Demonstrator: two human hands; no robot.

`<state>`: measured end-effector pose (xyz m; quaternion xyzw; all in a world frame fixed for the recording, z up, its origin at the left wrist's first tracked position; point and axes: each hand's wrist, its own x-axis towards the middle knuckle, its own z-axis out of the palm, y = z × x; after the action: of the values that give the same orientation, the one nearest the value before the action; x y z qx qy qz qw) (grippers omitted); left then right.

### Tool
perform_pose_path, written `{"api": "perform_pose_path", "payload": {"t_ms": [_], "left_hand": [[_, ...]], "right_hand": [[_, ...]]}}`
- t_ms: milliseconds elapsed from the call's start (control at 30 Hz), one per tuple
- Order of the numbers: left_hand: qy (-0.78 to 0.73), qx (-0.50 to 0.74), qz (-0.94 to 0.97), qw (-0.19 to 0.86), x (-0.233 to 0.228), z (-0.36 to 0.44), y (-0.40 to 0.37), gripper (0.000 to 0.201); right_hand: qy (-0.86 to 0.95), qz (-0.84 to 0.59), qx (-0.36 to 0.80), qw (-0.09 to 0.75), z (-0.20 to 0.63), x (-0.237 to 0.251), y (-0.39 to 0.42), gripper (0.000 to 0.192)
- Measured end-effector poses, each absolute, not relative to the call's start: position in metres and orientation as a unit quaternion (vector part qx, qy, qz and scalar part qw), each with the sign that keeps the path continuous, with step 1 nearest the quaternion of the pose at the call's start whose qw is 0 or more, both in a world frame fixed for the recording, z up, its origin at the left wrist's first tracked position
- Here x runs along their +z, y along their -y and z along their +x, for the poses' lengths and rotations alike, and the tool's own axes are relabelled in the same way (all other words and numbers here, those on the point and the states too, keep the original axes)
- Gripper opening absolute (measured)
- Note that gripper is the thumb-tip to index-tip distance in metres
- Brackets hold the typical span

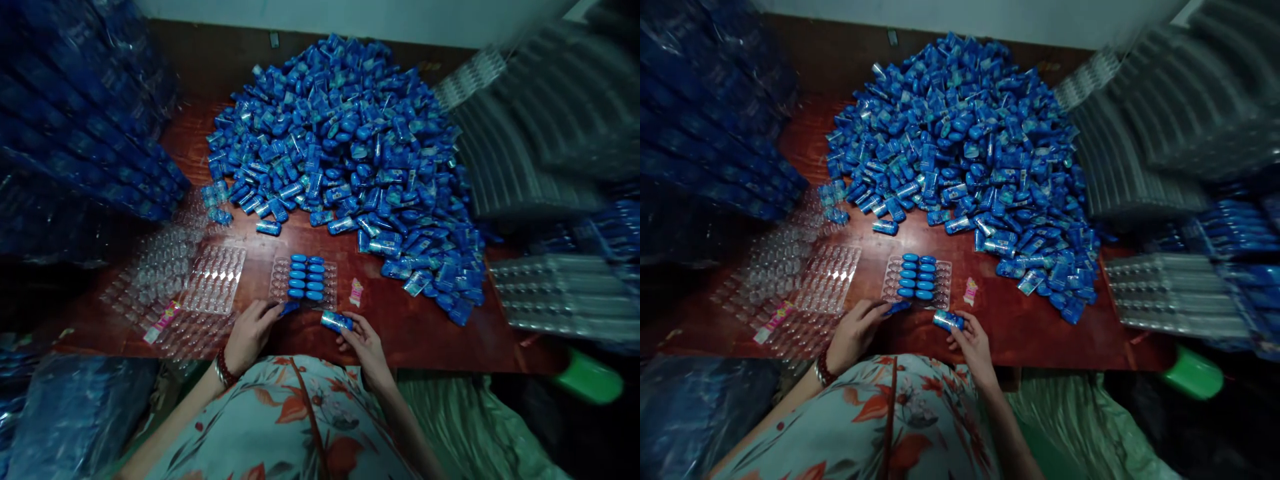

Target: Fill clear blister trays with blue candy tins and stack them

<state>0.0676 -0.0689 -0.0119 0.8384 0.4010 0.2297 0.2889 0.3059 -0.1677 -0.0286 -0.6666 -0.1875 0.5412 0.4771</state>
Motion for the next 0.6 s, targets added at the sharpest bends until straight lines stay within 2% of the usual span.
{"api": "perform_pose_path", "payload": {"t_ms": [67,133,300,433,600], "left_hand": [[-0.348,0.214,0.889,0.206,-0.013,0.07,0.065,0.034],[-0.314,0.209,0.911,0.167,-0.014,0.072,0.059,0.035],[-0.261,0.179,0.935,0.157,-0.003,0.068,0.051,0.038],[-0.272,0.16,0.938,0.145,0.003,0.058,0.052,0.043],[-0.264,0.154,0.943,0.132,-0.006,0.061,0.05,0.037]], "right_hand": [[0.191,-0.657,0.553,0.474,0.307,-0.029,0.169,0.049],[0.199,-0.661,0.55,0.471,0.308,-0.029,0.168,0.049],[0.222,-0.67,0.537,0.462,0.309,-0.027,0.171,0.049],[0.26,-0.673,0.518,0.46,0.306,-0.021,0.176,0.046],[0.254,-0.667,0.526,0.462,0.301,-0.019,0.17,0.048]]}}
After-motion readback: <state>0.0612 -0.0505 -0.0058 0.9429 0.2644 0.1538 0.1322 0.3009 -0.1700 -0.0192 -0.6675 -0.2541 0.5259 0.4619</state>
